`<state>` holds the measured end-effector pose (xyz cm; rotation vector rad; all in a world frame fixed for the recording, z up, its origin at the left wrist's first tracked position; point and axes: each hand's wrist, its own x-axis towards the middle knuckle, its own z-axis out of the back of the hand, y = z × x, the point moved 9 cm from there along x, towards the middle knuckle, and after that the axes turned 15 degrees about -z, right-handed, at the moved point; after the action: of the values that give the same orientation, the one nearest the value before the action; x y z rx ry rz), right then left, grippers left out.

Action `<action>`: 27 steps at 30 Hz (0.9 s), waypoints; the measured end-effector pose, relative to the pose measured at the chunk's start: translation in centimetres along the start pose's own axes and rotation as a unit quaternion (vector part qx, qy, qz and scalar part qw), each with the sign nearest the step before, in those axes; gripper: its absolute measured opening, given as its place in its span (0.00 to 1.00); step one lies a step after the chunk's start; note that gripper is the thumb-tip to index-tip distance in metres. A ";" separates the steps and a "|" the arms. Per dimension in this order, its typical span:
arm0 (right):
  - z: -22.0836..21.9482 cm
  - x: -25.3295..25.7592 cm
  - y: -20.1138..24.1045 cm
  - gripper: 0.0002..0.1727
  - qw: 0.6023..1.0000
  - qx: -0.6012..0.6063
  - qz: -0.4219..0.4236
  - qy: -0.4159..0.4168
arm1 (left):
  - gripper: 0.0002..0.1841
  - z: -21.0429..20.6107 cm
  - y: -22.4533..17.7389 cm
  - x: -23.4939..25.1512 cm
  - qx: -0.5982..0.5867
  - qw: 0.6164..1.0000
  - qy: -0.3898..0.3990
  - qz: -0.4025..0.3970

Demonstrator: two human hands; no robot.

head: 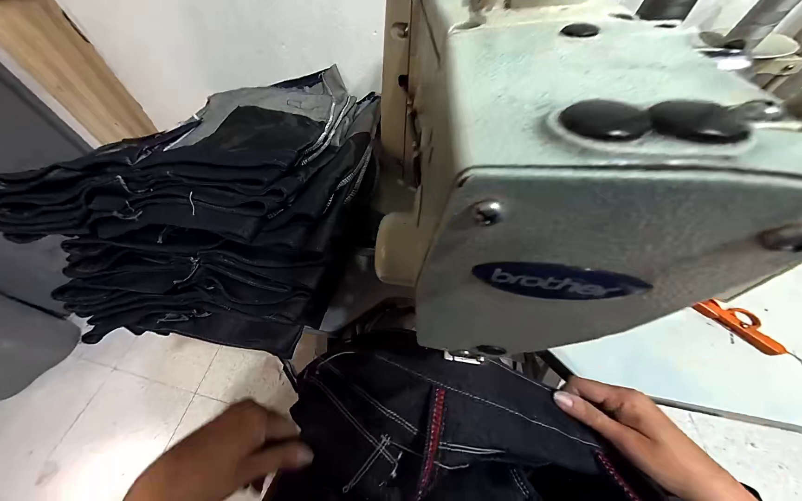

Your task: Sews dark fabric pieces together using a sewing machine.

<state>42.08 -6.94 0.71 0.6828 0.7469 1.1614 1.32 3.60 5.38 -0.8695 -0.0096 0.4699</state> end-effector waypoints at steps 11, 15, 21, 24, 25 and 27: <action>-8.4 -9.2 16.7 0.13 0.920 -0.244 0.306 0.006 | 0.09 1.6 -4.3 15.8 -0.199 0.965 -0.109 -0.130; -10.4 -9.1 16.4 0.18 0.890 -0.301 0.344 -0.005 | 0.10 0.4 -3.9 14.4 -0.230 0.942 -0.190 -0.155; -3.5 -6.9 17.0 0.15 0.875 -0.304 0.267 -0.265 | 0.12 0.6 -3.9 13.9 -0.212 0.936 -0.221 -0.174; -3.0 -5.8 17.3 0.14 0.874 -0.299 0.255 -0.284 | 0.11 0.8 -4.3 14.2 -0.196 0.939 -0.227 -0.171; -3.3 -5.6 17.5 0.14 0.877 -0.284 0.260 -0.286 | 0.12 0.9 -4.4 14.3 -0.187 0.941 -0.225 -0.168; -3.8 -5.2 17.8 0.12 0.896 -0.233 0.252 -0.282 | 0.12 0.9 -4.4 14.4 -0.181 0.944 -0.223 -0.160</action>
<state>28.13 -6.96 13.54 0.7692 -0.2247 1.4435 15.86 7.60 6.63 -1.0803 -0.6634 0.3535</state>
